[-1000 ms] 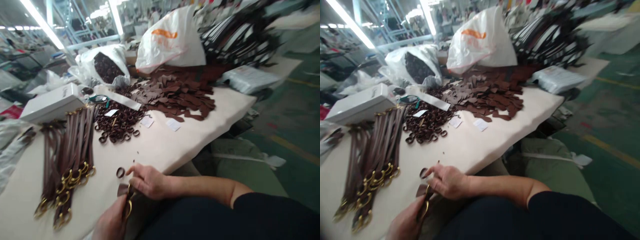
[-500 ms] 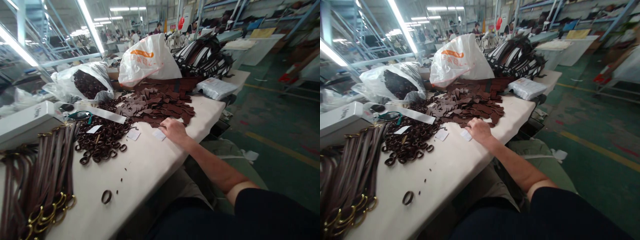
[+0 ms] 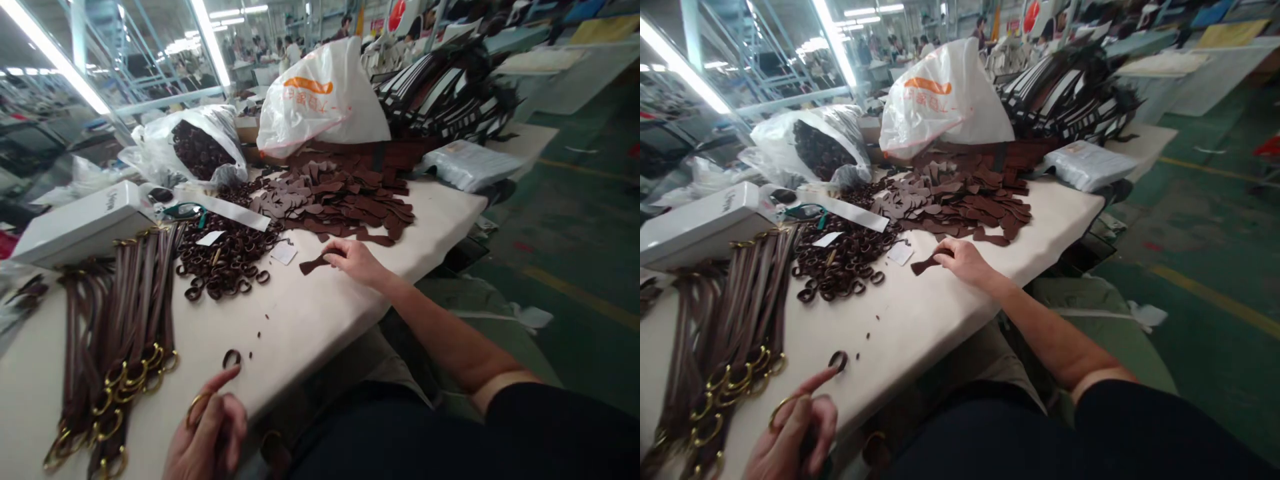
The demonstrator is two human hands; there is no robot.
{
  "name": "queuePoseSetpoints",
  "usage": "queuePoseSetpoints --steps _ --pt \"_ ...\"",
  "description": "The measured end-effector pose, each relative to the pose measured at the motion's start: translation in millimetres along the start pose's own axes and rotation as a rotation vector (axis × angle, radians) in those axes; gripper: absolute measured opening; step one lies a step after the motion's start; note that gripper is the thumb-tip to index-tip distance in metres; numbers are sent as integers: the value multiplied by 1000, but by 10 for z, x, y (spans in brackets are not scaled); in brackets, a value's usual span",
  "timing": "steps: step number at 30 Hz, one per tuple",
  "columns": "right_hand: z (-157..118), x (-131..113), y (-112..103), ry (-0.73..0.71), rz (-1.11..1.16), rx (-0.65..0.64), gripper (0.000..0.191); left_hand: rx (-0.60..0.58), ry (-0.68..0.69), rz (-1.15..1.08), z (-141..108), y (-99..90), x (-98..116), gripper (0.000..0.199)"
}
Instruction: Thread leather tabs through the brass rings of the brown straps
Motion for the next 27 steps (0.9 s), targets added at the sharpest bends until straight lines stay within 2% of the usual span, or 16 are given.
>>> queuePoseSetpoints --steps 4,8,11,18,22,27 --pt "-529 -329 358 165 628 -361 30 -148 50 -58 59 202 0 56" --pt "-803 -532 588 259 789 -535 31 -213 179 -76 94 214 -7 45" --pt "-845 -602 683 291 822 -572 31 -195 301 -43 45 176 -5 35" --pt "-870 -683 764 338 830 -606 26 -178 481 -13 -64 91 -40 20" --pt "-901 -716 785 345 808 -630 25 -170 602 102 -75 51 -90 15" --pt "-948 -743 774 315 818 -637 24 -72 689 222 -84 19 -135 15"
Point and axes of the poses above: each hand's wrist, its own z-axis towards the middle knuckle, its own y-axis out of the palm, x = y × z, the point moved 2 cm from there along z, towards the middle knuckle, and after that the axes turned 15 degrees about x, right-handed, at the moved point
